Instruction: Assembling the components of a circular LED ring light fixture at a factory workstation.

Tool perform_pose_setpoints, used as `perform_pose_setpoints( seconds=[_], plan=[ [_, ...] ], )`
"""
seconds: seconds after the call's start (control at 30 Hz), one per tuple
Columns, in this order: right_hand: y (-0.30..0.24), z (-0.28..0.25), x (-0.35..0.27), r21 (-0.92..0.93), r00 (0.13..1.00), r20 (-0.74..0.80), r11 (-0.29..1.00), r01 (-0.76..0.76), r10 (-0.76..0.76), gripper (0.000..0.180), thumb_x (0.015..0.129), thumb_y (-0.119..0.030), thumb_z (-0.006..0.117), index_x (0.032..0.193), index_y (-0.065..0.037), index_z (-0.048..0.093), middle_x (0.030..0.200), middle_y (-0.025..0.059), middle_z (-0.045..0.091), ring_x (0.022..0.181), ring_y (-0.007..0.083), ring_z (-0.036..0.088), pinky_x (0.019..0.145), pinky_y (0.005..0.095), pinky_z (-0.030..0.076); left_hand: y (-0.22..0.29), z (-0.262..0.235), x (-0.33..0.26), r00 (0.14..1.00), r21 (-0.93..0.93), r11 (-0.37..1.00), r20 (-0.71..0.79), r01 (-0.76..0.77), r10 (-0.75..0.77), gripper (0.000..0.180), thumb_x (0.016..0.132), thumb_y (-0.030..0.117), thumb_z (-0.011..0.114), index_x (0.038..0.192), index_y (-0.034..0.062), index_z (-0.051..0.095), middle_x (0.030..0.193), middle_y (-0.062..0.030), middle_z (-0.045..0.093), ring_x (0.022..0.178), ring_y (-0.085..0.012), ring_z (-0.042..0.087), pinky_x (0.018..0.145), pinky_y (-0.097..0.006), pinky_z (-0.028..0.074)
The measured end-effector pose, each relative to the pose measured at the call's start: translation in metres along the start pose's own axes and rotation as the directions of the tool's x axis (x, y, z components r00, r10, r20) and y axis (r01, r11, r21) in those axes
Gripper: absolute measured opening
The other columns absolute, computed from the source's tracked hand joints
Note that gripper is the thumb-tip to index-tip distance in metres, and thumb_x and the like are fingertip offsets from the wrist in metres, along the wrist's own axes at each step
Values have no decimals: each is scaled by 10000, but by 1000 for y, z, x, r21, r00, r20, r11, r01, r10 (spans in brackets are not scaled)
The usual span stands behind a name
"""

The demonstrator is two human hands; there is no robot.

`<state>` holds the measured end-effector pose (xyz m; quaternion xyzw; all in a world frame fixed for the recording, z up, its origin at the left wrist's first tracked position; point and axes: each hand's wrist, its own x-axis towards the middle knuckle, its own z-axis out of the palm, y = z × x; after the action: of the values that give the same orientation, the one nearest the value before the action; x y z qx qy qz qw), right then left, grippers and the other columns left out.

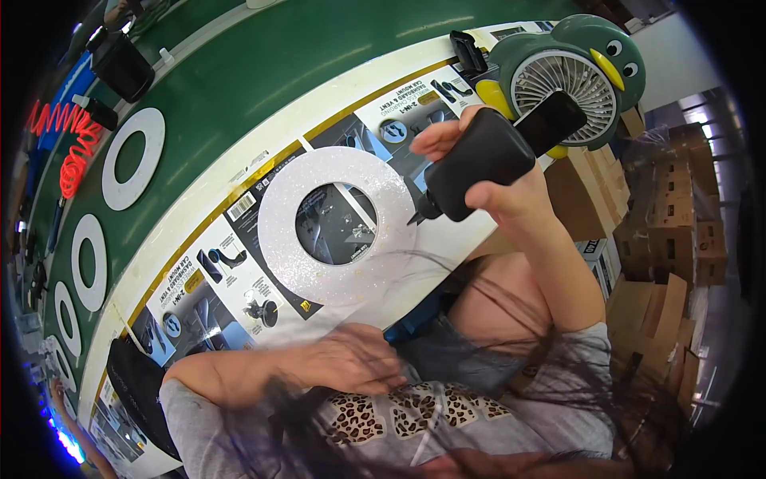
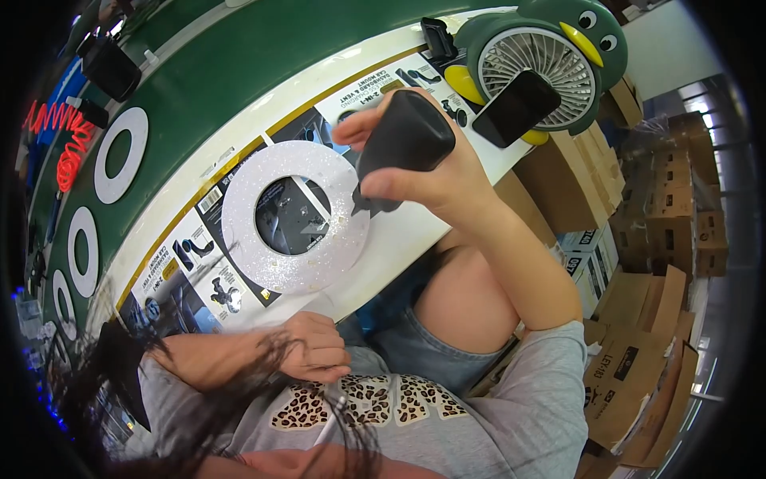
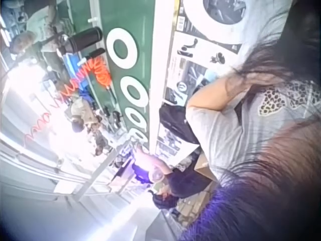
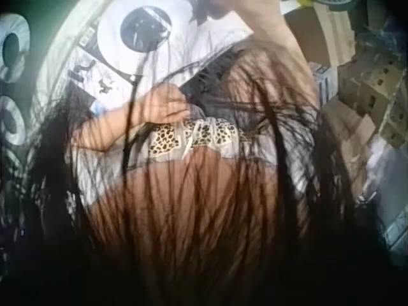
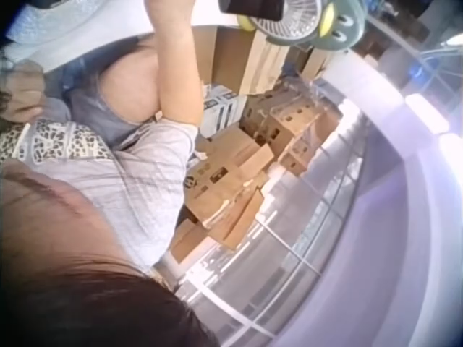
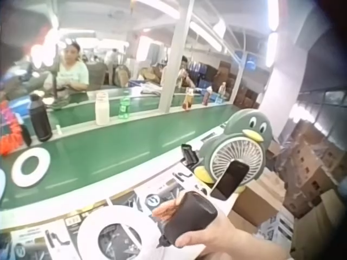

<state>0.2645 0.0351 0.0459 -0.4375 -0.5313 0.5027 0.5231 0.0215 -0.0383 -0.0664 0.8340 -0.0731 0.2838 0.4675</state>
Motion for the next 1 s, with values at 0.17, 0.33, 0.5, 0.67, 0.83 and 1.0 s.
perform_pose_setpoints(
  seconds=[0.17, 0.33, 0.5, 0.67, 0.83, 1.0],
  plan=[
    [6, -7, -4, 88, 948, 264, 983, 159, -177, 762, 501, -81, 950, 1107, -42, 490, 1059, 170, 680, 1075, 230, 636, 903, 340, 480, 0, 1, 0, 1000, 28, 1000, -9, 4, -4, 114, 828, 147, 688, 793, 60, 623, 624, -41, 513, 534, -248, 526, 512, -350, 435],
    [1, 1, -7, -38, 973, 184, 988, 147, -138, 700, 505, -105, 955, 1053, -27, 526, 932, 115, 686, 986, 221, 676, 833, 317, 517, 0, 2, -6, 994, -4, 996, 59, 90, -90, 219, 858, 248, 653, 728, 92, 570, 662, -56, 532, 596, -265, 540, 561, -373, 443],
    [0, -4, -7, -134, 972, 130, 967, 215, -197, 642, 539, -138, 947, 1024, -13, 545, 872, 88, 675, 910, 211, 698, 763, 286, 537, 0, -1, 0, 998, -27, 998, 17, 55, -55, 118, 830, 151, 686, 782, 73, 613, 641, -35, 507, 560, -232, 530, 524, -350, 433],
    [-5, -2, -10, -142, 977, 136, 973, 180, -161, 615, 556, -152, 942, 1009, -14, 550, 860, 86, 675, 914, 210, 700, 760, 281, 537, 2, -1, 1, 1000, 36, 999, -14, 17, -16, 101, 807, 124, 685, 769, 65, 613, 629, -38, 496, 531, -234, 515, 499, -343, 424],
    [-2, -2, -11, -133, 981, 127, 977, 166, -150, 612, 554, -150, 943, 1005, -17, 551, 866, 88, 674, 914, 216, 702, 759, 283, 538, 1, 2, -1, 999, 3, 1000, -54, 11, -10, 64, 790, 92, 675, 781, 52, 627, 626, -47, 493, 525, -236, 516, 501, -337, 431],
    [4, 1, -9, -13, 957, 179, 972, 233, -227, 513, 655, -10, 853, 1045, -25, 520, 883, 96, 670, 911, 196, 677, 774, 288, 528, 1, 0, 1, 999, 48, 998, -41, -31, 33, 82, 782, 91, 680, 817, 27, 642, 630, -43, 500, 562, -219, 543, 523, -328, 441]
  ],
)
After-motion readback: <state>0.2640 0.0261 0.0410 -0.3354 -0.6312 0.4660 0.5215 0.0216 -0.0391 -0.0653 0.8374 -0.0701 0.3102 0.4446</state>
